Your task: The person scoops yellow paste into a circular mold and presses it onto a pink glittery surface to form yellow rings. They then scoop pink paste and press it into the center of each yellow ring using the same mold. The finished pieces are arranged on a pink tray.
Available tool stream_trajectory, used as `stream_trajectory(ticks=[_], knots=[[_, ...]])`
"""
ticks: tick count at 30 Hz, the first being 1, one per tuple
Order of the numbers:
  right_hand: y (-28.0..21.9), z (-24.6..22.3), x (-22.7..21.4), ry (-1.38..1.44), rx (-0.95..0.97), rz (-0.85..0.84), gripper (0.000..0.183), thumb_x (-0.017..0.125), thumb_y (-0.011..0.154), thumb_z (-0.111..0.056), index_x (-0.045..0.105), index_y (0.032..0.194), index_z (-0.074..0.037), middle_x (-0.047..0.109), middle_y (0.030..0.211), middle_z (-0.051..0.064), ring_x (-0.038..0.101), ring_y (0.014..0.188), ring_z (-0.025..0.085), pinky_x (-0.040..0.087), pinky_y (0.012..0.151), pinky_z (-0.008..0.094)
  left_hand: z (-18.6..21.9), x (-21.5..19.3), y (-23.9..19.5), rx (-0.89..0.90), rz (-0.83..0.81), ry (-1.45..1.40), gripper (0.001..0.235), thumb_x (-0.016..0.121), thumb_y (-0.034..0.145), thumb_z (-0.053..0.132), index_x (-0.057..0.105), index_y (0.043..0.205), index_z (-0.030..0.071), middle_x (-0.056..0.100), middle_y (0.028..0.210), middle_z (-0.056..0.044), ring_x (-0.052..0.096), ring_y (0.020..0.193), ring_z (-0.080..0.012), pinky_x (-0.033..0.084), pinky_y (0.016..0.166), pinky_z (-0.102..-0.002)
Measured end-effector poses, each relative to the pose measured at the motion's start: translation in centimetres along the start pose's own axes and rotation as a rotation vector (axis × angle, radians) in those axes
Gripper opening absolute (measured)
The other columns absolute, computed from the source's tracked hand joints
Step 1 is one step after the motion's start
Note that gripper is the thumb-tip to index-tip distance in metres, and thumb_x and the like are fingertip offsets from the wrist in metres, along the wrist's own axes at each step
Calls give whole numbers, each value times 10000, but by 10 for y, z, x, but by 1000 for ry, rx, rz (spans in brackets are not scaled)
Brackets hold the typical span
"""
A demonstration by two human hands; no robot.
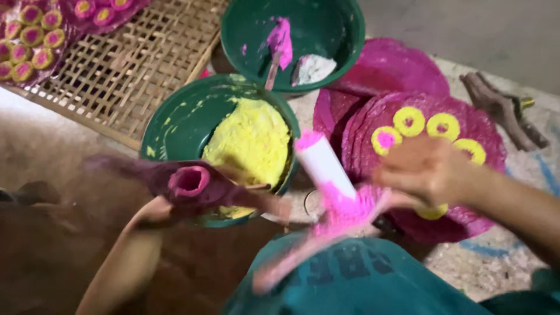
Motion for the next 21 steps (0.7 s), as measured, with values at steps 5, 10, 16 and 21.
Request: stream_trajectory(ticks=[5, 10, 16, 21], knots=[[26, 35, 18, -667, -193, 113, 200, 783, 875, -207, 730, 1053, -134, 669, 848, 15, 664, 776, 188, 511, 698, 328, -94, 29, 8, -197, -175, -586, 195, 602, 936, 141, 676, 1060, 10, 680, 849, -76, 663, 760, -188, 538, 671, -343], [30, 26, 23, -699, 34, 249, 337, 723, 859, -373, 743, 1155, -212, 638, 1162, 67, 582, 1114, 238, 517, 917, 429, -128, 46, 23, -318, 9, -523, 152, 620, 924, 80, 686, 1027, -10, 683, 824, -79, 668, 760, -178, 551, 679, -326], [15, -23, 19, -352, -46, 510, 268, 671, 935, -254, 780, 1175, -301, 510, 1245, 96, 471, 1196, 302, 530, 989, 427, -110, 36, 28, -182, 7, -409, 74, 642, 912, 71, 666, 963, 24, 667, 798, -69, 655, 734, -167, 543, 667, -331], [22, -26, 17, -390, 64, 378, 335, 683, 909, -140, 788, 1183, -300, 504, 1211, 72, 463, 1183, 292, 521, 976, 430, -106, 35, 40, -185, 10, -467, 66, 656, 922, 86, 663, 968, 39, 655, 794, -51, 641, 731, -153, 535, 677, -318]])
Point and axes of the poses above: each hand's wrist, its own y-axis towards the middle knuckle, its own x-axis out of the palm, z = x × y, the point moved 4 cm from there along y, towards the middle knuckle
